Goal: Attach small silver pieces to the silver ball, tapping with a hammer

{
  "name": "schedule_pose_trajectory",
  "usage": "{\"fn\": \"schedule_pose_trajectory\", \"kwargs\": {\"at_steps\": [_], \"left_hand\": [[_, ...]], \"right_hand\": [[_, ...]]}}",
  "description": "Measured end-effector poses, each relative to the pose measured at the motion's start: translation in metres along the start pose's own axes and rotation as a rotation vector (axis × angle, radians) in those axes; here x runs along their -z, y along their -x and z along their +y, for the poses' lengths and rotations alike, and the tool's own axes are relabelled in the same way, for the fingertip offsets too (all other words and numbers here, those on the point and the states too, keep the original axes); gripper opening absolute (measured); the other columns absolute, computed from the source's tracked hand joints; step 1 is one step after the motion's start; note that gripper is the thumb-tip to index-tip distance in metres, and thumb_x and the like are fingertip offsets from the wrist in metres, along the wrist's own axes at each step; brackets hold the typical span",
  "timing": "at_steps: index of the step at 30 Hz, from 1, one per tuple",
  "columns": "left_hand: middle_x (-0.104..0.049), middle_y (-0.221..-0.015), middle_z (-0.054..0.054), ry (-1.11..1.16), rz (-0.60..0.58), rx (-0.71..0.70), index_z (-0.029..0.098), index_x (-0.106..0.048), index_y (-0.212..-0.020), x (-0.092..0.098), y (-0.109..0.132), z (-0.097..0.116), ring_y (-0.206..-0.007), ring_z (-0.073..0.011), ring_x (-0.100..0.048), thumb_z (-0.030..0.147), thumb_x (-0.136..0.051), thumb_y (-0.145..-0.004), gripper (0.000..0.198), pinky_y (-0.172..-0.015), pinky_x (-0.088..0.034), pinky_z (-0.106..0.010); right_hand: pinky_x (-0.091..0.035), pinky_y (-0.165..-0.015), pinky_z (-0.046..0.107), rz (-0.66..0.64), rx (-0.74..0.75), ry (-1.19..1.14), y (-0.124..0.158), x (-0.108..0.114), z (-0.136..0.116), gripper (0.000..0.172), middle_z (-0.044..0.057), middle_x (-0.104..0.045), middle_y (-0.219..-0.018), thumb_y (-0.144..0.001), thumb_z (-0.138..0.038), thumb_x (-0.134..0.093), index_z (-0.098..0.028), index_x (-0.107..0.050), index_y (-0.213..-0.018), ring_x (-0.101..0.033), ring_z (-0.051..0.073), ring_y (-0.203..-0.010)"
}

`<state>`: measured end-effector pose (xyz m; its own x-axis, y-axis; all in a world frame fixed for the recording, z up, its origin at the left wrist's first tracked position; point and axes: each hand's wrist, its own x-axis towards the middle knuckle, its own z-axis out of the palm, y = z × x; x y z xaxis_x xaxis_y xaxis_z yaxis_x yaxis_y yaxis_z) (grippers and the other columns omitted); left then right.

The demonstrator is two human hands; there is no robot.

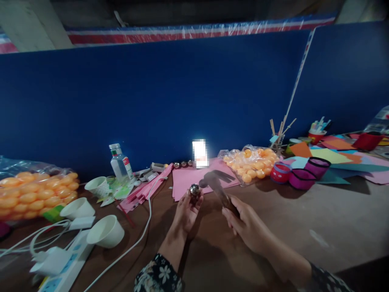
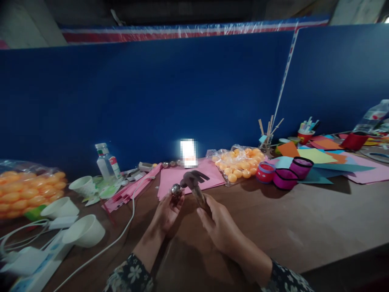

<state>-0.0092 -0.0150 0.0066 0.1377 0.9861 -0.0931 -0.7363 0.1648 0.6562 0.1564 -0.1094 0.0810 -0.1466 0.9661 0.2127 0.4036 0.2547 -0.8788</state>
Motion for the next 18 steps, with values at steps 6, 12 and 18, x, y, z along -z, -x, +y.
{"fn": "schedule_pose_trajectory", "kwargs": {"at_steps": [6, 12, 18], "left_hand": [[-0.068, -0.082, -0.006, 0.01, -0.02, 0.023, 0.013, -0.062, -0.086, -0.0003, 0.0013, -0.0033, -0.072, -0.0126, -0.063, 0.024, -0.059, -0.075, 0.016, -0.071, -0.052, -0.027], [-0.066, -0.097, -0.006, -0.006, -0.1, -0.041, 0.02, -0.057, -0.107, -0.0048, 0.0065, -0.0017, -0.088, -0.0148, -0.062, 0.02, -0.062, -0.073, 0.035, -0.084, -0.046, -0.029], [-0.066, -0.092, -0.003, 0.016, -0.081, -0.114, 0.019, -0.061, -0.101, -0.0042, 0.0031, -0.0031, -0.086, -0.0115, -0.061, 0.014, -0.064, -0.071, 0.031, -0.09, -0.042, -0.03]], "right_hand": [[-0.038, -0.046, 0.017, -0.013, -0.005, -0.001, 0.0035, -0.005, 0.0042, 0.008, -0.004, -0.049, -0.06, -0.085, -0.025, -0.041, -0.018, -0.044, -0.081, -0.047, 0.008, -0.047], [-0.038, -0.042, 0.017, -0.03, -0.066, -0.022, 0.0014, -0.0017, 0.0049, 0.012, -0.005, -0.047, -0.06, -0.086, -0.028, -0.039, -0.019, -0.042, -0.078, -0.047, 0.008, -0.046], [-0.038, -0.043, 0.017, -0.024, -0.053, -0.01, 0.0041, -0.0012, 0.0049, 0.011, -0.005, -0.046, -0.061, -0.086, -0.027, -0.038, -0.019, -0.043, -0.081, -0.047, 0.008, -0.046]]}}
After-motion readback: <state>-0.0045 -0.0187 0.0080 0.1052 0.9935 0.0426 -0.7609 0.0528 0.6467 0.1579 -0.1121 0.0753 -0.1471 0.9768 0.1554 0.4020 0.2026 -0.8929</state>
